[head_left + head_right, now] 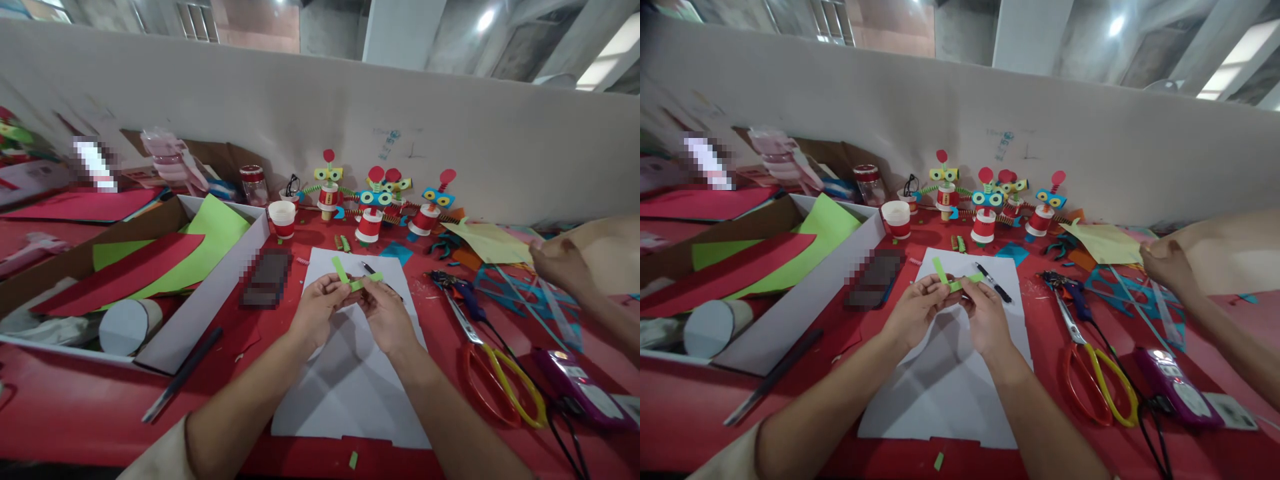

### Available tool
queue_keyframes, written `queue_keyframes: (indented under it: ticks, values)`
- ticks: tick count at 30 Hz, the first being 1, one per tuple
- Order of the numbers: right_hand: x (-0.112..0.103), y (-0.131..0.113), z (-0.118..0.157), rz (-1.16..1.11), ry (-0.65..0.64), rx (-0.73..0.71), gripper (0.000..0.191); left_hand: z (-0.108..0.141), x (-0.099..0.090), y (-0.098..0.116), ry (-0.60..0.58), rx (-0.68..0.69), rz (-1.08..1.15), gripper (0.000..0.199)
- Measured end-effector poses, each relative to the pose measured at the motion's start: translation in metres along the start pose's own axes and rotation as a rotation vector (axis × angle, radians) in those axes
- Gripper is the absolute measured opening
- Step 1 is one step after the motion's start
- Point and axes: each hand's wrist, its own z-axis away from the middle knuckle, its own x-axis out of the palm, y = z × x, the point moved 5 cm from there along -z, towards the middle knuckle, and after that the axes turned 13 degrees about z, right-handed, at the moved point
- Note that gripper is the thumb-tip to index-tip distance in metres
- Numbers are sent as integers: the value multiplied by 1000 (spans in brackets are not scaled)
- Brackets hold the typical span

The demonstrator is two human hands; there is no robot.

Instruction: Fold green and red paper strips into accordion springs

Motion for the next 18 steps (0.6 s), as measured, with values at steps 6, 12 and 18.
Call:
queue_keyframes:
  ticks: [6, 12, 18]
  values:
    - [-6, -1, -1, -70, 105, 38, 22, -1, 0, -1, -8, -4, 34, 33]
    - [-3, -5, 1, 40, 51, -67, 23, -1, 2, 2, -31, 6, 72, 35]
    - [7, -9, 7, 314, -36, -202, 23, -6, -6, 10, 32, 174, -41, 24]
